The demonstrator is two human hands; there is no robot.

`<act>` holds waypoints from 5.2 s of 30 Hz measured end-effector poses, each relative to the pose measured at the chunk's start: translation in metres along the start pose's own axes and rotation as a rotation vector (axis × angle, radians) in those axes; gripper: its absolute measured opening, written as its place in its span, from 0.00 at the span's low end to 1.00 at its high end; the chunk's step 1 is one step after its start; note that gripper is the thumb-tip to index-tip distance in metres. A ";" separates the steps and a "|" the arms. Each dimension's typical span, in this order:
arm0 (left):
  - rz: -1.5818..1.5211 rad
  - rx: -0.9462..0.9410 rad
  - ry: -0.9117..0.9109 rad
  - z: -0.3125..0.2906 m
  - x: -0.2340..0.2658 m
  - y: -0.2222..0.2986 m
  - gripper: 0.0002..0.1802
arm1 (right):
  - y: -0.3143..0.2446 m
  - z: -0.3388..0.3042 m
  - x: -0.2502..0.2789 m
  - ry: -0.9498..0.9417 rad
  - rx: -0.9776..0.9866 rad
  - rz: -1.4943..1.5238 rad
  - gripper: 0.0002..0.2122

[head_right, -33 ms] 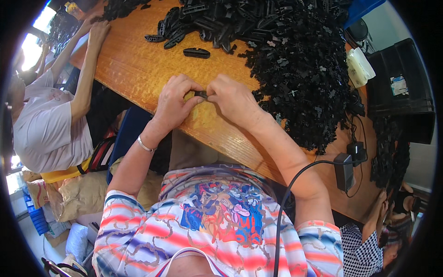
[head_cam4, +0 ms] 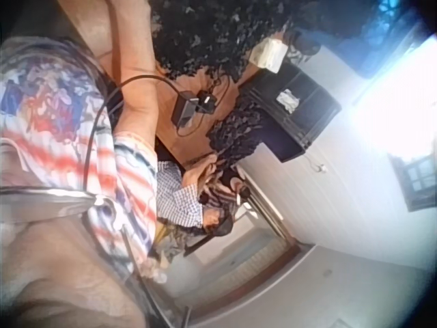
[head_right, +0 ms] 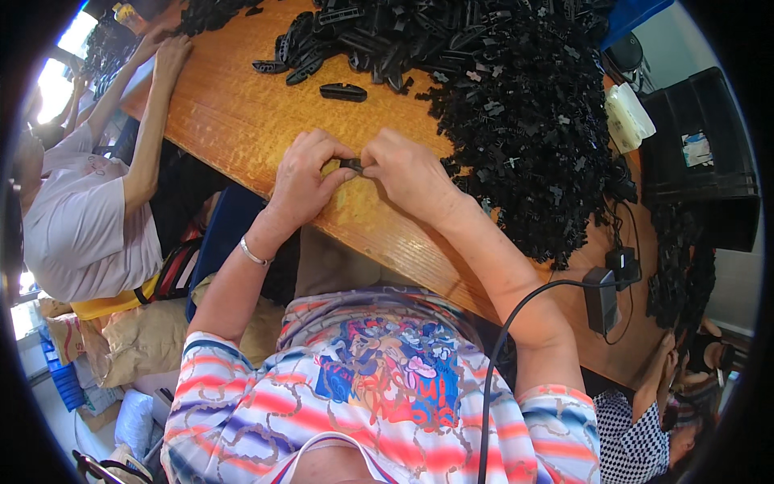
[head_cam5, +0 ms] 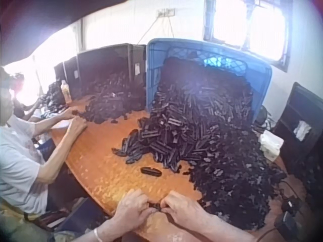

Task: The person assembles plastic components by hand, inserting small plastic clips into larger plastic bases and placing the assembled pieces onto the table.

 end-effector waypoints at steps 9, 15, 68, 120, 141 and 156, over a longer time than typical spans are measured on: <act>-0.041 0.130 -0.101 0.020 -0.011 -0.016 0.08 | 0.048 0.028 0.005 -0.175 -0.377 -0.017 0.11; -0.077 0.173 -0.195 0.030 -0.014 -0.022 0.08 | 0.049 0.035 0.010 -0.230 -0.358 -0.163 0.14; 0.049 0.063 -0.003 0.045 0.008 -0.051 0.12 | 0.028 0.037 0.020 0.268 -0.010 -0.060 0.07; -0.143 0.108 -0.130 0.070 -0.003 -0.046 0.10 | 0.039 0.053 0.010 0.022 -0.304 0.021 0.07; 0.134 0.124 -0.065 0.109 -0.008 -0.046 0.18 | 0.060 0.008 0.069 0.118 -0.312 -0.284 0.06; 0.186 0.072 -0.015 0.108 -0.027 -0.039 0.11 | 0.043 0.005 0.030 -0.027 -0.121 -0.609 0.04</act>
Point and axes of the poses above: each hand's wrist, its own z-axis towards the middle knuckle, its own x-axis out of the back of the hand, y = z × x, the point moved 9 cm from there along z, towards the middle knuckle, and after that the axes turned 6 degrees about -x, right-handed, at the moved point
